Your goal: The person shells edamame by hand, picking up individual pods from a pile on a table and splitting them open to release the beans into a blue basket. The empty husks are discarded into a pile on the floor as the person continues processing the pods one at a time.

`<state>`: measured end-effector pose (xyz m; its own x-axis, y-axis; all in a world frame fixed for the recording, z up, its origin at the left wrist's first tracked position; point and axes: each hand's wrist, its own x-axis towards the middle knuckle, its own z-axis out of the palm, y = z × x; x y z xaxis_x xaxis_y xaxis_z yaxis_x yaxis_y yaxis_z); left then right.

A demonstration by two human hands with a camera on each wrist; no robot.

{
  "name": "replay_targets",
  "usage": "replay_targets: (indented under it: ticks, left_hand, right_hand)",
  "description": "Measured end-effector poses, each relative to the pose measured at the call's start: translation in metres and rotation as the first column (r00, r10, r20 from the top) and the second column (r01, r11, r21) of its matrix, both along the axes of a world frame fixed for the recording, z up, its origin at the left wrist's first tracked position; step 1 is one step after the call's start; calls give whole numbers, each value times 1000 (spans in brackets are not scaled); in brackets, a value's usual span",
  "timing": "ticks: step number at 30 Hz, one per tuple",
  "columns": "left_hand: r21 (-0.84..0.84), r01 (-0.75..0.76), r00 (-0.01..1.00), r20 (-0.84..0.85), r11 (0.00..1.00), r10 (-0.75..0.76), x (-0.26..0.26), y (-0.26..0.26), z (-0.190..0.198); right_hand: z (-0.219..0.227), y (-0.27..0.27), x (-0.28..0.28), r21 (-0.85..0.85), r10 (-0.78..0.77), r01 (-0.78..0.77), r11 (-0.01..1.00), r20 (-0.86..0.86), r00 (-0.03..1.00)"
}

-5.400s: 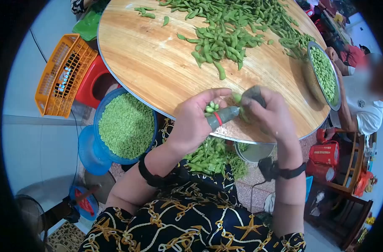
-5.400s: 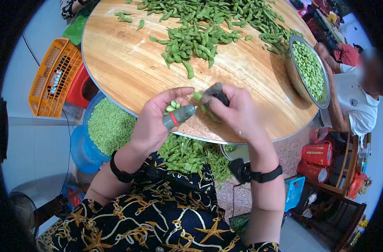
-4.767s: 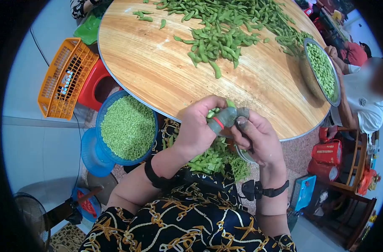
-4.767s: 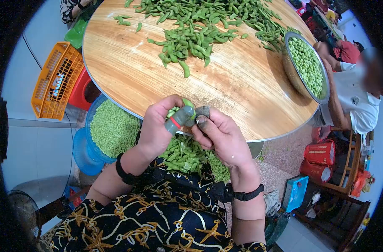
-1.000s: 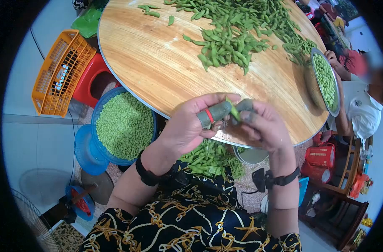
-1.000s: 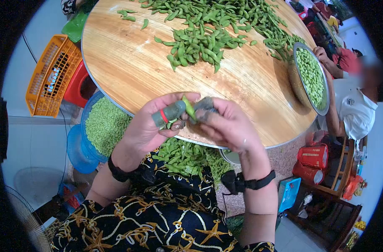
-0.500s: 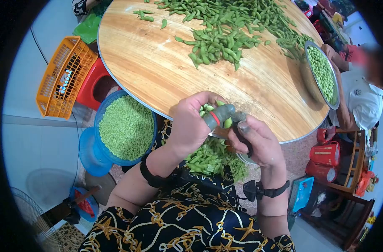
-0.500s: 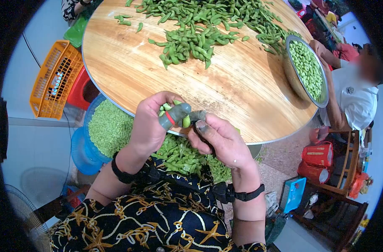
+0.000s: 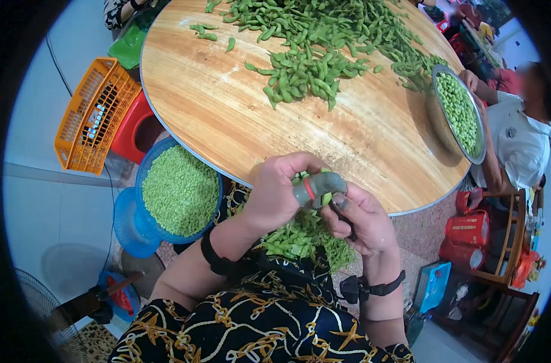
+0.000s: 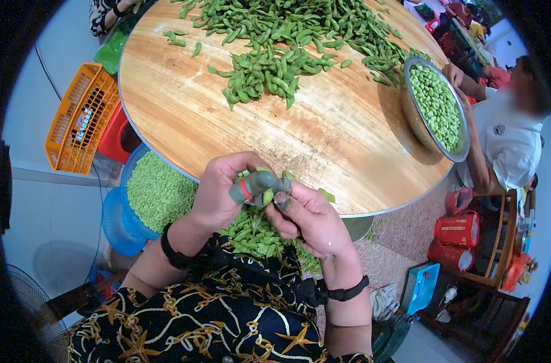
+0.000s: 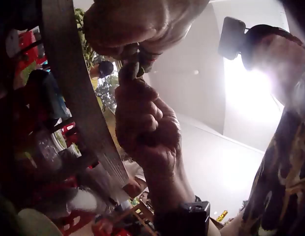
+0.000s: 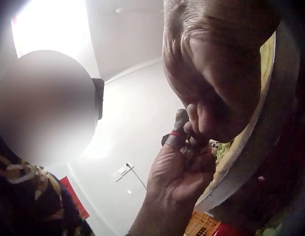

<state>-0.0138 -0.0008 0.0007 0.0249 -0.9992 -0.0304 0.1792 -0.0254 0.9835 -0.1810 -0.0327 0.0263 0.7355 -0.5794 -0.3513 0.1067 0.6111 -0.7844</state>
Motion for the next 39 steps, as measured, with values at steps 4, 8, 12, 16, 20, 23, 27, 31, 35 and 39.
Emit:
replay_targets:
  ticks: [4,8,12,16,20,23,27,31,35,39]
  left_hand:
    - [75,185,925,-350,980,-148,5,-2,-3]
    - [77,19,985,-174,997,-5,-6,-9,-2]
    - [-61,-97,986,131,993,104,-4,-19,-8]
    - [-66,-138,983,108,988,145,-2,-23,-12]
    - [173,26,951,-308,984,29,5,-21,3]
    - [304,11,861,-487,953,146,4,-23,8]
    - [222,46,871,-486,974,70,9,-26,6]
    - [54,24,990,-138,998,-16,8,-24,13]
    - [-232,-32,922,368,972,118,15,-20,8]
    - [-397,-19,911,371,918,180,17,-13,-3]
  right_hand:
    - [0,-1,2,82,-7,2,997,57,998]
    - [-6,-6,8,-364,-176,95,927,-197,965]
    - [-12,-15,15,-789,-428,-40,613,-374,823]
    - [-12,-25,20,-712,-427,104,695,-292,856]
    - [-6,-31,19,-338,-244,134,931,-308,919]
    - [-3,-26,29,-763,-377,-26,646,-349,858]
    - [-1,-36,32,-809,-434,3,588,-313,845]
    - [1,-49,30,-404,-348,249,880,-192,918]
    - [-8,-43,34,-511,-385,249,823,-180,905]
    - [-8,-31,44,-542,-386,227,809,-199,901]
